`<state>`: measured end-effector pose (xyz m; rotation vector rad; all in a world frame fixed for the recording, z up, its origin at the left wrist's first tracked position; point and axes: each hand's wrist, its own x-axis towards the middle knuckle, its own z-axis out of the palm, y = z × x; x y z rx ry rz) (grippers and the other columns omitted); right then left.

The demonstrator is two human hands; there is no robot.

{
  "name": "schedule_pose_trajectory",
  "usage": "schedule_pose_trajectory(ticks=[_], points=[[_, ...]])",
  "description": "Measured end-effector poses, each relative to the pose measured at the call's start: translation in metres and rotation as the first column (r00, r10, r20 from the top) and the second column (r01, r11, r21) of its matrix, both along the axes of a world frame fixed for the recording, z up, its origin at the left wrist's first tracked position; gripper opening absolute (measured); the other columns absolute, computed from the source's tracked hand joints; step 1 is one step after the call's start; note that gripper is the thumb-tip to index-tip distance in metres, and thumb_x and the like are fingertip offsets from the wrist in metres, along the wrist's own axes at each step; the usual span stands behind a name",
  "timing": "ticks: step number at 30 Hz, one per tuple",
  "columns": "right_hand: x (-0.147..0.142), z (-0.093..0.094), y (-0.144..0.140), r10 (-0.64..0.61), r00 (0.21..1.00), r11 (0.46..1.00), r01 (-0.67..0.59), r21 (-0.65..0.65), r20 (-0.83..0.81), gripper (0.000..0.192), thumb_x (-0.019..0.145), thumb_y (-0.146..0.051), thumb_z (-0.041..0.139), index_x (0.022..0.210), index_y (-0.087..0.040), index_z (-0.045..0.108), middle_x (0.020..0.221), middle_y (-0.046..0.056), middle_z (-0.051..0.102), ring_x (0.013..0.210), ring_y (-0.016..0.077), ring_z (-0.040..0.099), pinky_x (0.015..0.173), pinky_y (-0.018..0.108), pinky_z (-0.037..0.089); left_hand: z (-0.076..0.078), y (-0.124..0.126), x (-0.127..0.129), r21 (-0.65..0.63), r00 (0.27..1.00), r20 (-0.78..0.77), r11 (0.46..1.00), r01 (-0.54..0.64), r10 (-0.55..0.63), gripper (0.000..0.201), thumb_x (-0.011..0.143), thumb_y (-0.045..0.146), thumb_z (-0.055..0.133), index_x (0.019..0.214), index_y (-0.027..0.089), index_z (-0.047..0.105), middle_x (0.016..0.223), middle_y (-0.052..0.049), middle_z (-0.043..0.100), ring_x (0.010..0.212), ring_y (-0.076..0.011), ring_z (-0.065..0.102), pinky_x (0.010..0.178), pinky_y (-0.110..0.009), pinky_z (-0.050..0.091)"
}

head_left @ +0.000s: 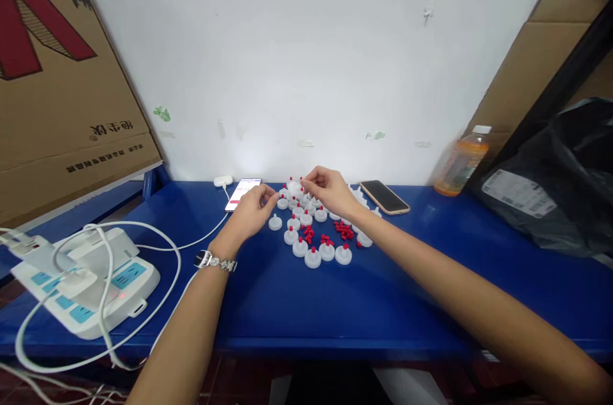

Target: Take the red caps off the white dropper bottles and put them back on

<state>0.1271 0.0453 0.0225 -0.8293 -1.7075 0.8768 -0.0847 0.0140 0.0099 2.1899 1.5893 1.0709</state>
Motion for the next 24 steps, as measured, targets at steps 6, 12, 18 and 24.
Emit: schedule_pose_trajectory(ticks=[6, 12, 18, 24], points=[[-0.023, -0.009, 0.023, 0.050, 0.918, 0.996, -0.073, 0.044, 0.393, 0.004, 0.081, -0.018, 0.062, 0.078, -0.017, 0.062, 0.067, 0.001, 0.069, 0.060, 0.0129, 0.062, 0.059, 0.025, 0.044, -0.018, 0.008, -0.016, -0.157, 0.992, -0.089, 0.985, 0.075, -0.090, 0.036, 0.077, 0.053, 0.066, 0.086, 0.019, 0.070, 0.081, -0.006, 0.068, 0.069, -0.0201, 0.060, 0.062, -0.032, 0.046], [-0.035, -0.016, 0.032, 0.062, 0.771, 0.984, -0.152, 0.089, 0.634, 0.008, 0.078, -0.011, 0.062, 0.072, -0.015, 0.064, 0.068, 0.002, 0.069, 0.064, 0.0131, 0.061, 0.064, 0.024, 0.042, -0.016, 0.009, -0.016, -0.234, 0.986, -0.031, 0.961, 0.150, -0.161, 0.027, 0.076, 0.045, 0.066, 0.079, 0.019, 0.071, 0.073, -0.005, 0.069, 0.068, -0.0201, 0.062, 0.061, -0.031, 0.046], [-0.026, -0.010, 0.022, -0.056, 0.806, 0.976, -0.081, 0.203, 0.590, 0.010, 0.081, -0.019, 0.061, 0.084, -0.016, 0.069, 0.070, 0.001, 0.067, 0.066, 0.0138, 0.058, 0.064, 0.025, 0.039, -0.008, 0.001, -0.007, -0.071, 0.989, -0.010, 0.986, 0.149, -0.150, 0.025, 0.088, 0.043, 0.057, 0.087, 0.020, 0.067, 0.090, -0.007, 0.068, 0.082, -0.0220, 0.062, 0.072, -0.034, 0.047], [0.013, -0.017, -0.016, -0.030, 0.838, 0.985, -0.068, 0.160, 0.545, 0.011, 0.081, -0.019, 0.059, 0.084, -0.017, 0.070, 0.072, 0.001, 0.067, 0.065, 0.0131, 0.056, 0.064, 0.025, 0.039, -0.003, -0.004, 0.008, -0.049, 0.961, 0.153, 0.969, 0.241, -0.231, 0.025, 0.095, 0.043, 0.050, 0.096, 0.020, 0.058, 0.089, -0.004, 0.068, 0.078, -0.0189, 0.062, 0.070, -0.031, 0.047]])
